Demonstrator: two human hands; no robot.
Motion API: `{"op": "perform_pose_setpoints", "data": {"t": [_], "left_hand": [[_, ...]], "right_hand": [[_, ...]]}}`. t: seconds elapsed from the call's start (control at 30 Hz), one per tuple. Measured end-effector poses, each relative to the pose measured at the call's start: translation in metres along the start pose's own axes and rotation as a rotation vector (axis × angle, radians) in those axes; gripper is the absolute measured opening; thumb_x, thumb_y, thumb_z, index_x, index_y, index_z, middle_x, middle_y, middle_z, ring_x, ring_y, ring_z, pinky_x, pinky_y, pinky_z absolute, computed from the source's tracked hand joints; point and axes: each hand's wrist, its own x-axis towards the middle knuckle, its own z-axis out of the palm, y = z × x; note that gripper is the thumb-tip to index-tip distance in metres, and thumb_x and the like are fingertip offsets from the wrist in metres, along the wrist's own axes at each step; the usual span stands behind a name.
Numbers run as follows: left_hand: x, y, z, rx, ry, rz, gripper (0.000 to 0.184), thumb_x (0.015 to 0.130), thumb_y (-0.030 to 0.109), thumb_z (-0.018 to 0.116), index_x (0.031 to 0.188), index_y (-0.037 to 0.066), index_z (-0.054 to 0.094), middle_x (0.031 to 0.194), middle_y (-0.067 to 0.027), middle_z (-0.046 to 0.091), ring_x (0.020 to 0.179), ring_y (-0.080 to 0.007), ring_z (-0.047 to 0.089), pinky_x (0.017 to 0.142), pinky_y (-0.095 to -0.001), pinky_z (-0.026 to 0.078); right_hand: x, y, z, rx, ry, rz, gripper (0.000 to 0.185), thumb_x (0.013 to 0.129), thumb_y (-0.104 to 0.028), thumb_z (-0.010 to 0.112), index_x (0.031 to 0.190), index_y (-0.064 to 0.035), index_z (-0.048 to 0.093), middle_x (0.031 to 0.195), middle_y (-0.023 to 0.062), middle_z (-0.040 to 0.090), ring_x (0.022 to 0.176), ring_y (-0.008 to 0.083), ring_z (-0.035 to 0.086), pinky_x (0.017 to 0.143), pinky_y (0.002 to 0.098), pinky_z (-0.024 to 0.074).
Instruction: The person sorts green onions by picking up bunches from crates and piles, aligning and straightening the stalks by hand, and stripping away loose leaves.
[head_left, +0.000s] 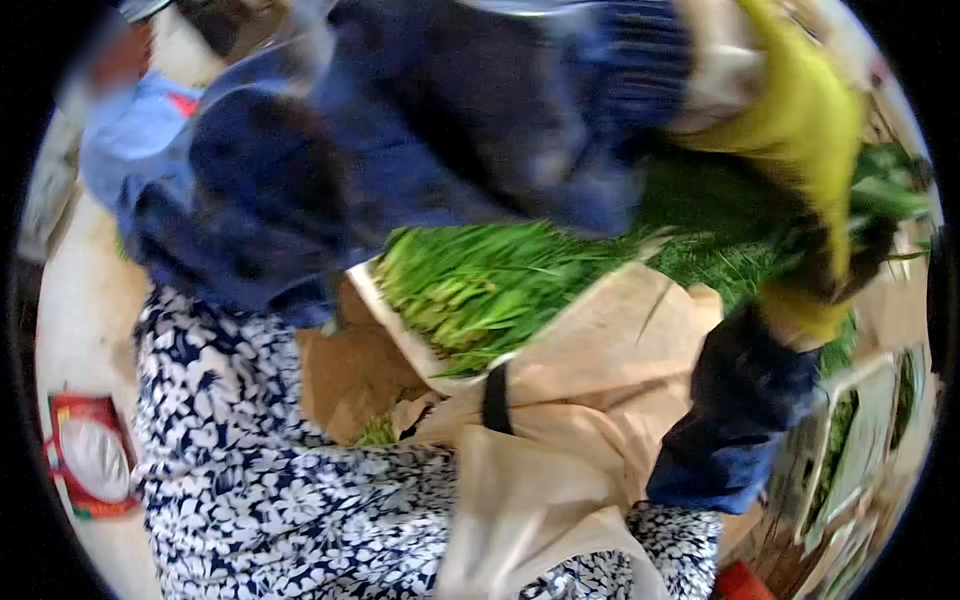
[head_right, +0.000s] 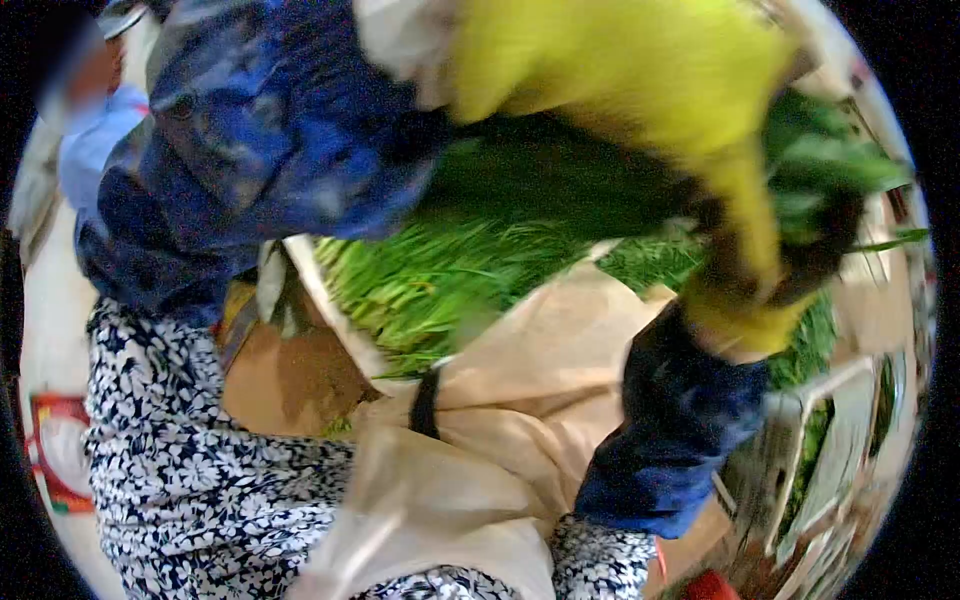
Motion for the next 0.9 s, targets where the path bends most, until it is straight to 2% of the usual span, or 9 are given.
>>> {"op": "perform_pose_setpoints", "data": {"t": [0.23,0.37,0.43,0.5,0.53,0.63,0.7,0.77,0.9], "left_hand": [[-0.052,-0.105,0.11,-0.757,-0.382,-0.509,0.096,0.08,0.043,0.074,0.151,0.001,0.025,0.146,-0.0137,0.043,0.128,-0.0168,0.043,0.107,-0.03,0.036],[-0.076,-0.006,0.173,-1.078,-0.34,-0.608,0.115,0.068,0.057,0.079,0.149,-0.004,0.026,0.148,-0.0128,0.04,0.134,-0.0182,0.039,0.114,-0.0352,0.028],[-0.077,-0.024,0.188,-1.108,-0.392,-0.542,0.108,0.071,0.034,0.08,0.151,-0.004,0.018,0.148,-0.0131,0.04,0.132,-0.0165,0.041,0.112,-0.0332,0.032],[-0.071,-0.017,0.196,-1.224,-0.368,-0.524,0.111,0.069,0.039,0.08,0.151,-0.003,0.018,0.149,-0.0134,0.038,0.133,-0.0181,0.041,0.113,-0.0334,0.03],[-0.087,0.007,0.192,-1.272,-0.301,-0.583,0.11,0.07,0.04,0.08,0.151,-0.003,0.019,0.149,-0.0136,0.038,0.133,-0.0188,0.041,0.113,-0.0336,0.03],[-0.078,0.023,0.192,-1.2,-0.245,-0.819,0.105,0.07,0.035,0.079,0.15,-0.002,0.022,0.145,-0.0144,0.043,0.131,-0.0198,0.044,0.111,-0.0347,0.035],[-0.075,0.01,0.199,-1.152,-0.261,-0.841,0.1,0.072,0.034,0.078,0.148,-0.003,0.025,0.142,-0.0143,0.046,0.128,-0.0196,0.047,0.109,-0.0342,0.037],[-0.072,0.005,0.195,-1.081,-0.216,-0.781,0.098,0.075,0.033,0.08,0.148,-0.003,0.026,0.14,-0.0129,0.048,0.123,-0.0187,0.051,0.107,-0.0333,0.039],[-0.065,0.007,0.191,-1.205,-0.242,-0.804,0.094,0.079,0.026,0.078,0.149,-0.003,0.024,0.142,-0.013,0.047,0.125,-0.0181,0.049,0.107,-0.0334,0.039]], "right_hand": [[-0.116,0.016,-0.068,0.691,0.423,0.596,0.062,0.093,-0.055,0.051,0.131,-0.0051,0.054,0.123,0.0156,0.062,0.105,0.029,0.062,0.095,0.0434,0.0501],[-0.145,-0.006,-0.106,0.663,0.339,0.569,0.061,0.091,-0.046,0.059,0.13,0.0005,0.054,0.122,0.0174,0.063,0.109,0.029,0.061,0.1,0.0418,0.0473],[-0.145,-0.009,-0.127,0.511,0.401,0.583,0.061,0.091,-0.047,0.061,0.128,-0.0005,0.055,0.119,0.0152,0.064,0.108,0.0267,0.062,0.098,0.04,0.0483],[-0.145,-0.008,-0.143,-0.102,0.378,0.424,0.045,0.095,-0.043,0.058,0.119,-0.0046,0.06,0.113,0.0081,0.065,0.098,0.018,0.062,0.088,0.0325,0.0508],[-0.147,-0.022,-0.149,0.056,0.363,0.594,0.041,0.097,-0.041,0.056,0.117,-0.0046,0.06,0.114,0.0076,0.064,0.095,0.016,0.061,0.082,0.0299,0.0508],[-0.156,-0.044,-0.184,-0.11,0.538,0.687,0.047,0.094,-0.038,0.062,0.122,0.0001,0.057,0.104,0.0084,0.065,0.087,0.0171,0.062,0.075,0.0274,0.0513],[-0.173,-0.049,-0.21,-0.473,0.642,0.691,0.052,0.09,-0.029,0.069,0.127,0.0047,0.053,0.103,0.0093,0.066,0.086,0.0164,0.063,0.073,0.0264,0.0519],[-0.19,-0.054,-0.23,-0.964,0.624,0.528,0.051,0.09,-0.017,0.069,0.132,0.0061,0.05,0.107,0.0103,0.066,0.091,0.0153,0.063,0.077,0.026,0.0522],[-0.154,-0.091,-0.163,-0.909,0.563,0.155,0.042,0.088,-0.003,0.065,0.13,-0.0003,0.056,0.116,0.0094,0.064,0.104,0.0171,0.06,0.09,0.0281,0.0491]]}}
